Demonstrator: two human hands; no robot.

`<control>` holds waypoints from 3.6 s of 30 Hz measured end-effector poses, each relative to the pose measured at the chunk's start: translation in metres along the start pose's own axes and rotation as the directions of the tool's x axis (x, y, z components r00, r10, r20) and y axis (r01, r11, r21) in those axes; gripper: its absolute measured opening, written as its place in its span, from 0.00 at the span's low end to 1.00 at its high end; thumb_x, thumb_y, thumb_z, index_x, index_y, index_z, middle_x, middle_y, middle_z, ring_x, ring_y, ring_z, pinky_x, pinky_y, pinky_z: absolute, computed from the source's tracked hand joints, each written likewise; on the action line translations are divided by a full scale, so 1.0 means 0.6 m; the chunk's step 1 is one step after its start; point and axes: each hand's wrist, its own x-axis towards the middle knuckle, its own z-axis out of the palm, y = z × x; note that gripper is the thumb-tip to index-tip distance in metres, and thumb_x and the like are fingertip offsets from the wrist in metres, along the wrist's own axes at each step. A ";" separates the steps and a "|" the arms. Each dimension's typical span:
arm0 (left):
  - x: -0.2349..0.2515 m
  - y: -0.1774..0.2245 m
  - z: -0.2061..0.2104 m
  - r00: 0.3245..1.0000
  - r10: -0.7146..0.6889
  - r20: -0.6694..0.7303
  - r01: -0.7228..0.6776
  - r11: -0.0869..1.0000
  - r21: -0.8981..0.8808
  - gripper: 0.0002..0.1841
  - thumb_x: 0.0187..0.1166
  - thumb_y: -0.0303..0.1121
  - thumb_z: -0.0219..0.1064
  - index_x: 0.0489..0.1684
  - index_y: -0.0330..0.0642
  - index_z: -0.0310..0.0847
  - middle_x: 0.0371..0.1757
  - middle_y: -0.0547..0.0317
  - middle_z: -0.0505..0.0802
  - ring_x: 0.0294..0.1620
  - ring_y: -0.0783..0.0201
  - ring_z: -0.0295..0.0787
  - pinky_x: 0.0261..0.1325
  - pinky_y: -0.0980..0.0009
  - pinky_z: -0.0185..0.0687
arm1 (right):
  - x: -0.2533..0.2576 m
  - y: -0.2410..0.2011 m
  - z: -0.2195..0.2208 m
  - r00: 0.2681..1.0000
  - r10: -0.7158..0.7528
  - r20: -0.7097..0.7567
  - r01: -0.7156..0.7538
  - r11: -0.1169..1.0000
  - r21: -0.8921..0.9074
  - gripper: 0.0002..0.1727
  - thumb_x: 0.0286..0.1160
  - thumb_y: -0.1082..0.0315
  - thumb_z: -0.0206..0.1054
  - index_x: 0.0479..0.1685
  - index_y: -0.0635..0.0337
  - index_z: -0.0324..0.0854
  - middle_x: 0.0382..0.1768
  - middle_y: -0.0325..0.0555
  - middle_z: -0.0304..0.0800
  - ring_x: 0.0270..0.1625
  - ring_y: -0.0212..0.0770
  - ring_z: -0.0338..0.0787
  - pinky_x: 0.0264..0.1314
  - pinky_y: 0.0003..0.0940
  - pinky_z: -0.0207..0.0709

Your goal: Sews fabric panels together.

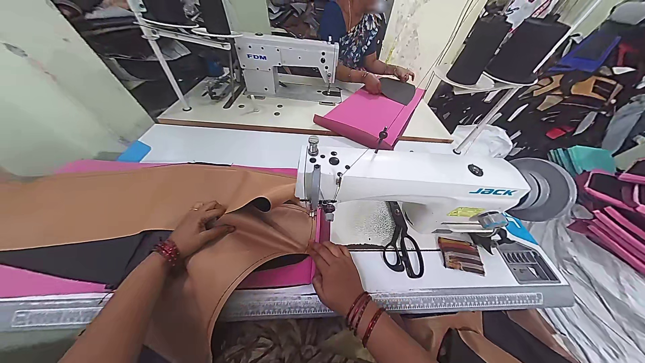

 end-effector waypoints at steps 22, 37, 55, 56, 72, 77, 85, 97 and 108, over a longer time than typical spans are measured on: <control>0.045 -0.002 0.000 0.995 -0.098 -0.012 0.098 0.995 0.021 0.21 0.71 0.33 0.75 0.45 0.17 0.85 0.57 0.22 0.85 0.65 0.25 0.77 0.72 0.32 0.61 | 0.061 0.015 -0.006 0.973 0.177 0.148 -0.177 0.984 -0.014 0.25 0.65 0.74 0.64 0.65 0.63 0.88 0.76 0.44 0.85 0.78 0.54 0.83 0.70 0.61 0.73; -0.004 0.040 0.022 0.972 -0.201 -0.118 0.204 0.979 0.015 0.20 0.72 0.34 0.76 0.48 0.18 0.86 0.65 0.19 0.82 0.73 0.21 0.72 0.77 0.30 0.59 | 0.095 0.034 -0.003 0.900 0.396 0.182 -0.397 0.917 -0.036 0.24 0.73 0.73 0.63 0.70 0.53 0.88 0.74 0.58 0.83 0.81 0.61 0.76 0.78 0.61 0.67; 0.072 0.129 -0.068 0.988 -0.135 -0.079 0.155 0.907 0.391 0.16 0.87 0.37 0.65 0.61 0.33 0.86 0.55 0.27 0.92 0.60 0.24 0.88 0.60 0.25 0.75 | 0.082 0.008 0.025 0.988 0.117 -0.097 -0.112 0.992 0.058 0.24 0.60 0.85 0.64 0.54 0.57 0.95 0.60 0.47 0.95 0.65 0.57 0.91 0.65 0.61 0.80; 0.091 0.110 -0.071 0.983 -0.181 -0.010 0.172 0.913 0.369 0.18 0.87 0.39 0.66 0.64 0.34 0.85 0.58 0.29 0.91 0.65 0.26 0.86 0.68 0.26 0.71 | 0.085 -0.003 0.027 0.984 0.148 -0.098 -0.146 0.989 0.031 0.24 0.60 0.84 0.64 0.54 0.56 0.95 0.59 0.47 0.95 0.65 0.56 0.91 0.65 0.60 0.80; -0.017 0.050 0.038 0.964 -0.152 -0.217 0.149 0.988 -0.034 0.16 0.80 0.30 0.60 0.43 0.20 0.87 0.48 0.25 0.89 0.60 0.27 0.83 0.76 0.32 0.61 | 0.066 -0.018 0.038 0.975 0.169 -0.146 -0.177 0.983 -0.049 0.25 0.52 0.82 0.65 0.55 0.61 0.93 0.64 0.47 0.93 0.66 0.58 0.90 0.62 0.61 0.80; -0.029 0.080 0.041 0.955 -0.238 -0.176 0.241 0.970 -0.001 0.13 0.79 0.25 0.62 0.42 0.18 0.86 0.52 0.21 0.87 0.65 0.24 0.80 0.81 0.32 0.55 | 0.063 -0.016 0.037 0.975 0.157 -0.156 -0.169 0.984 -0.062 0.28 0.51 0.81 0.65 0.58 0.60 0.92 0.64 0.46 0.93 0.66 0.58 0.90 0.62 0.61 0.79; -0.045 0.109 0.047 0.922 -0.347 -0.173 0.358 0.933 0.037 0.10 0.77 0.22 0.66 0.45 0.18 0.86 0.59 0.20 0.85 0.69 0.23 0.76 0.80 0.33 0.56 | 0.065 -0.015 0.041 0.976 0.133 -0.173 -0.155 0.980 -0.122 0.23 0.55 0.81 0.66 0.51 0.57 0.95 0.60 0.44 0.95 0.64 0.56 0.91 0.61 0.60 0.81; -0.087 0.155 0.088 0.880 -0.387 -0.276 0.419 0.906 0.064 0.11 0.73 0.23 0.69 0.46 0.20 0.88 0.63 0.16 0.83 0.72 0.17 0.73 0.82 0.26 0.49 | 0.073 -0.015 0.031 0.960 0.264 -0.091 -0.270 0.961 -0.059 0.24 0.60 0.80 0.67 0.59 0.58 0.93 0.68 0.51 0.90 0.74 0.63 0.84 0.70 0.67 0.74; -0.099 0.195 0.062 0.917 -0.271 -0.293 0.328 0.930 0.165 0.15 0.82 0.31 0.64 0.46 0.22 0.87 0.48 0.26 0.92 0.62 0.23 0.85 0.71 0.30 0.70 | 0.079 -0.014 0.018 0.910 0.414 0.006 -0.413 0.909 0.053 0.24 0.72 0.77 0.63 0.68 0.56 0.88 0.76 0.58 0.82 0.82 0.72 0.71 0.83 0.67 0.62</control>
